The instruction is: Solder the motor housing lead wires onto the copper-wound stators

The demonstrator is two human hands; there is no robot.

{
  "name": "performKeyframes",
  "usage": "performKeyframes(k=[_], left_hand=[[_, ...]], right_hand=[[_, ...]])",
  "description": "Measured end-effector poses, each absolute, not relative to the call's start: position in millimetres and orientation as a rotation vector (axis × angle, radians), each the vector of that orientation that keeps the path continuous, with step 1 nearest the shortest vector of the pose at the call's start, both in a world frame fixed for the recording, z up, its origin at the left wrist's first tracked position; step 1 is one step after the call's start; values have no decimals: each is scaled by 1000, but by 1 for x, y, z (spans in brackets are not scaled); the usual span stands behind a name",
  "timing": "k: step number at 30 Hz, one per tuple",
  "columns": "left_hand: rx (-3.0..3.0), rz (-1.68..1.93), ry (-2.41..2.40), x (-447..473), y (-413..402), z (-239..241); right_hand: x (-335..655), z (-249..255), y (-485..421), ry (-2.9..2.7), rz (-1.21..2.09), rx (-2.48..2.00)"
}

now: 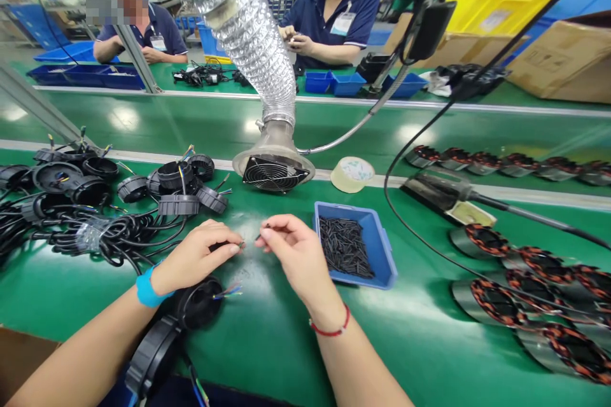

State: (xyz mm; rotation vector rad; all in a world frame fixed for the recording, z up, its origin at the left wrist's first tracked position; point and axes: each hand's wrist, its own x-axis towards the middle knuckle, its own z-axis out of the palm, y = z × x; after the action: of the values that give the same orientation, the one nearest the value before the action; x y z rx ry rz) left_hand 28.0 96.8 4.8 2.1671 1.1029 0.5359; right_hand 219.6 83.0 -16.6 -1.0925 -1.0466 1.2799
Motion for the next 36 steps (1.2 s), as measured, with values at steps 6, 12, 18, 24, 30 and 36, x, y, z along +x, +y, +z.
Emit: performKeyframes(k=[6, 12, 18, 24, 30, 36], left_hand=[[2192, 541, 1063, 28, 97, 4], [2213, 514, 1055, 28, 98, 5], [2208, 513, 1063, 27, 98, 6], [2134, 566, 1168, 27, 97, 5], [2128, 563, 1227, 28, 98, 5], [2127, 573, 1249, 28, 99, 3]], right_hand=[[200, -23, 74, -1038, 1161, -1028], [200, -23, 72, -1105, 1045, -1062], [204, -25, 71, -1368, 873, -1104], [220, -17, 74, -1696, 661, -1078], [215, -20, 76, -1544, 793, -1158], [197, -34, 74, -1215, 976, -1173]])
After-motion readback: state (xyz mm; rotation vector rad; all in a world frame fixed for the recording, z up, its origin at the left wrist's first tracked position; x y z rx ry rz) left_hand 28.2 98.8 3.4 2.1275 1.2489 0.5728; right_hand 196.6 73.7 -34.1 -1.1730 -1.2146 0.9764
